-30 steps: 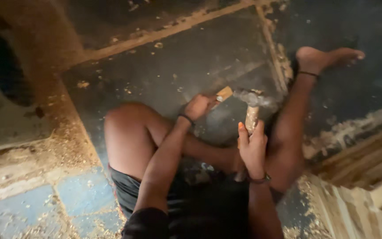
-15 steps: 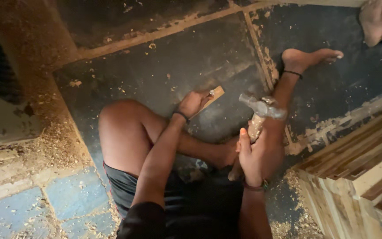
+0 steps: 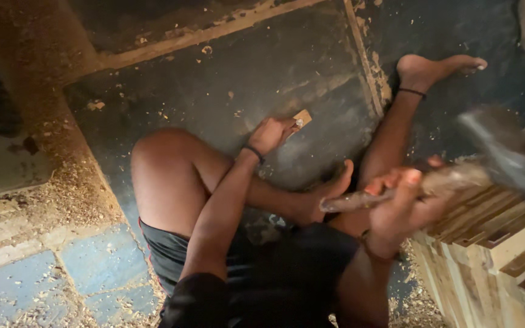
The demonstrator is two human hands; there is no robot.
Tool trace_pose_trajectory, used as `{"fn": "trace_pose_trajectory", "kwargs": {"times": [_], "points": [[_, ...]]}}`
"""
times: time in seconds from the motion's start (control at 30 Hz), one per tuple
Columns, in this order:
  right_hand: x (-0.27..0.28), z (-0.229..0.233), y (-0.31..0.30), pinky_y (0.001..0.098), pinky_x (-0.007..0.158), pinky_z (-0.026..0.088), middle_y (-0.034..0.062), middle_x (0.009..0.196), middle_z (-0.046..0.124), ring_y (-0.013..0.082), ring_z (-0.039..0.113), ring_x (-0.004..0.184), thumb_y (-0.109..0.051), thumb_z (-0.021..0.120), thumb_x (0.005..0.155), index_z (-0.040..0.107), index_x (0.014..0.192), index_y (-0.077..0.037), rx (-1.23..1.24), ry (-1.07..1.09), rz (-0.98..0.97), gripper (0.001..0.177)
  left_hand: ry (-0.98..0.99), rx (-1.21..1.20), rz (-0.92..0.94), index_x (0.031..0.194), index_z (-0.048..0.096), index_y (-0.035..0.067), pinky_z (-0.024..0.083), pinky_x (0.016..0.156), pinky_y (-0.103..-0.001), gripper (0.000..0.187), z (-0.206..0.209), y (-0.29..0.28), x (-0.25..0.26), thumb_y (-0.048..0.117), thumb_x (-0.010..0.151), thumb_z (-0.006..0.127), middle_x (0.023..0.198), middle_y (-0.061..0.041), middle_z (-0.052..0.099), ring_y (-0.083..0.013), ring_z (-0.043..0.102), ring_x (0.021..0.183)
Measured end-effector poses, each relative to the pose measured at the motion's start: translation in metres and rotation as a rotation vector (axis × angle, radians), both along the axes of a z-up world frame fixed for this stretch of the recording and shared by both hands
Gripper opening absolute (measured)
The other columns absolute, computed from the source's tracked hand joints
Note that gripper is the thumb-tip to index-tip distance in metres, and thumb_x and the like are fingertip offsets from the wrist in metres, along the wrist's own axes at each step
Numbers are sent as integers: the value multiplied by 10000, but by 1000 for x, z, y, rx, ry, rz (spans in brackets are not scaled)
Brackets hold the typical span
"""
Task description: The person sits on the floor and uses a hammer to drive nails into small wooden planks. They hold the nail with one hand and strike it with the hammer in the other, repeating the process for multiple nails.
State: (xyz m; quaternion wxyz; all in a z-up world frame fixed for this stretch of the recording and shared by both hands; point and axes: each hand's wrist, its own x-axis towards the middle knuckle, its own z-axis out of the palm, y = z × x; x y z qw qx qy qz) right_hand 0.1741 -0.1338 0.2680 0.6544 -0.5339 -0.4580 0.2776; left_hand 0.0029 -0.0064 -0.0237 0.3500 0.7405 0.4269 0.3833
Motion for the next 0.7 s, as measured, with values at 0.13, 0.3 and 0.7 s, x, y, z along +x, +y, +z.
{"fn": "trace_pose_trajectory", "kwargs": {"times": [0.13, 0.3, 0.7], "points": [[-5, -78, 6, 485, 749, 460, 113, 657, 583, 254, 593, 555, -226, 661, 1068, 476, 1262, -4, -301, -674, 52, 348, 55, -68, -12, 1125, 710, 113, 558, 756, -493, 246, 8, -4, -2, 312, 1001, 635, 1006, -177, 722, -411, 691, 872], [-5, -129, 7, 499, 807, 505, 191, 795, 607, 366, 615, 706, -261, 666, 1032, 495, 1162, -49, -208, -1198, 122, 302, 67, -79, -14, 1113, 734, 117, 544, 739, -512, 262, 17, -2, -10, 329, 991, 639, 968, -183, 722, -423, 687, 862], [-18, -105, -28, 262, 421, 428, 15, 712, 530, 88, 483, 484, -108, 625, 1015, 465, 1307, -47, -558, -26, 119, 338, -85, -26, -37, 1074, 716, 102, 565, 737, -483, 199, 3, -2, 0, 258, 978, 638, 943, -199, 713, -403, 708, 853]]}}
